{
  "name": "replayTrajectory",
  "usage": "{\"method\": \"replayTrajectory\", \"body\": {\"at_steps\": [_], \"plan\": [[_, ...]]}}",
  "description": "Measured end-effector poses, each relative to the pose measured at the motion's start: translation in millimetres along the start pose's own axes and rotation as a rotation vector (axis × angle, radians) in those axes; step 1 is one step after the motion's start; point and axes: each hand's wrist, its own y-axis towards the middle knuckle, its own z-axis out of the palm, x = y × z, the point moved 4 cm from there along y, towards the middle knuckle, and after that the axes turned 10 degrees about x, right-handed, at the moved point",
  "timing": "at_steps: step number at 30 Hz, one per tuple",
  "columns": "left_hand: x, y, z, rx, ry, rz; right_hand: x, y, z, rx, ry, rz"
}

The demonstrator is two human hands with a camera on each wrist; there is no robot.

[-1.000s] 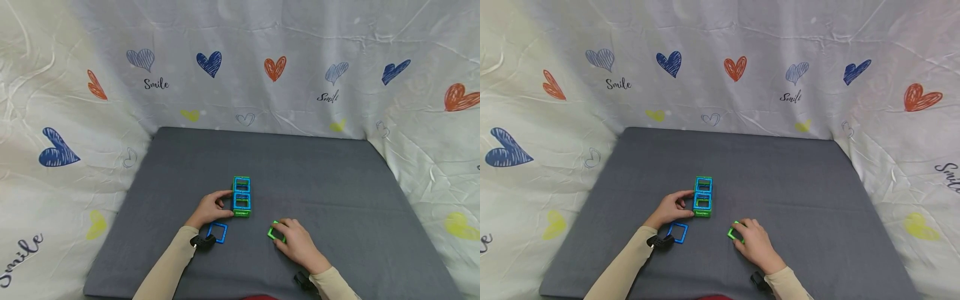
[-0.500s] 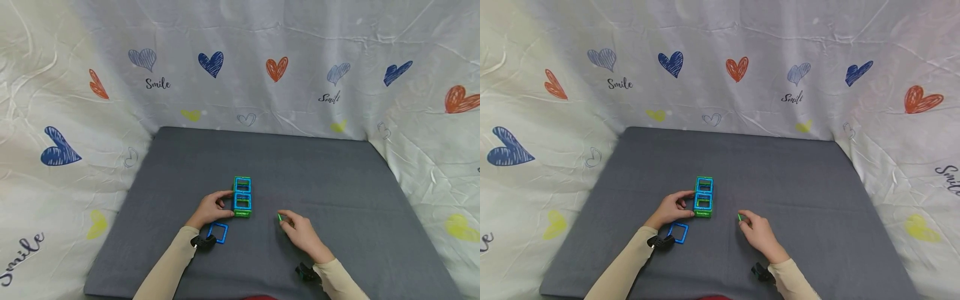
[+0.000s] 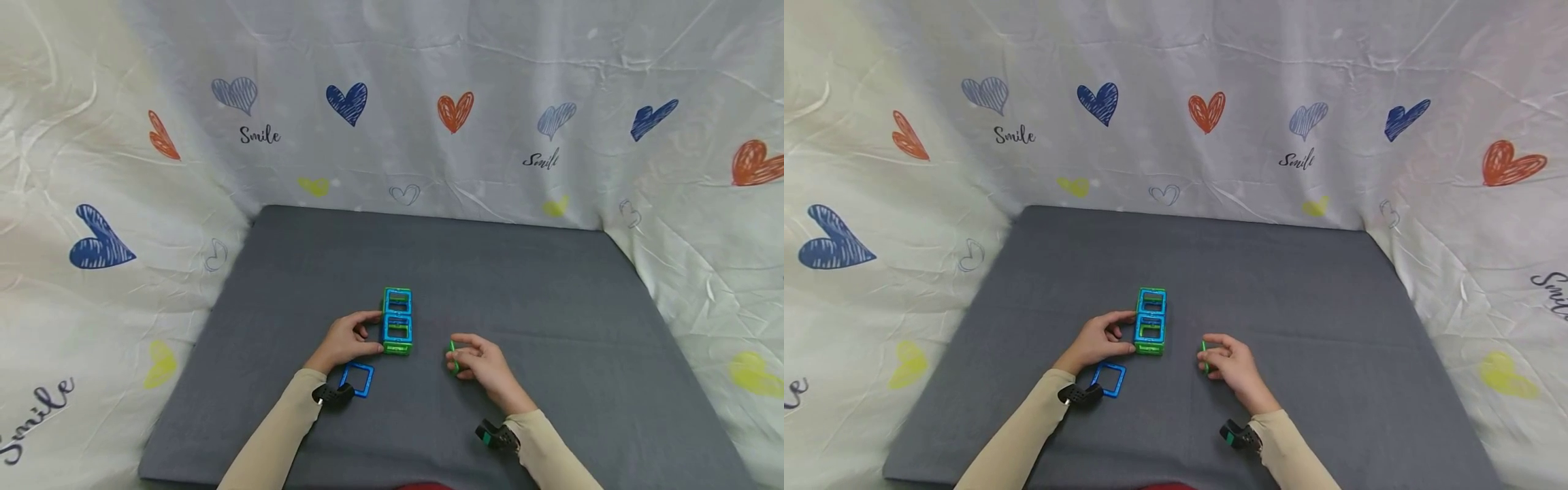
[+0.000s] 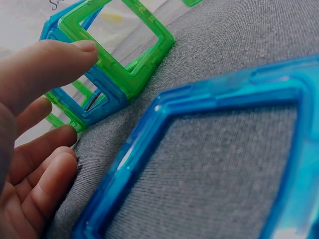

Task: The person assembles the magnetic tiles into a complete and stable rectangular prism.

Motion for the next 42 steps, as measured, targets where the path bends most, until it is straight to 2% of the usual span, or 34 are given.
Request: {"method": "replayTrajectory", "body": {"at_steps": [8, 21, 30, 42], "plan": [[-0.7, -0.7, 0.1, -0.003, -0.001, 0.017, 1, 21, 7.2, 0.097, 0.116, -0.016], [1.3, 0.1, 1.0, 0.007, -0.001, 0.01, 16, 55, 23.0, 0.12, 0.149, -0.011], [-2.1, -1.3, 0.2, 0.011, -0.006, 0.016, 19, 66, 32.3, 0.145, 0.168, -0.043], [-2.0, -1.0, 0.5, -0.004, 0.002, 0.033, 19, 72, 44.4, 0.113, 0.193, -0.027]]}}
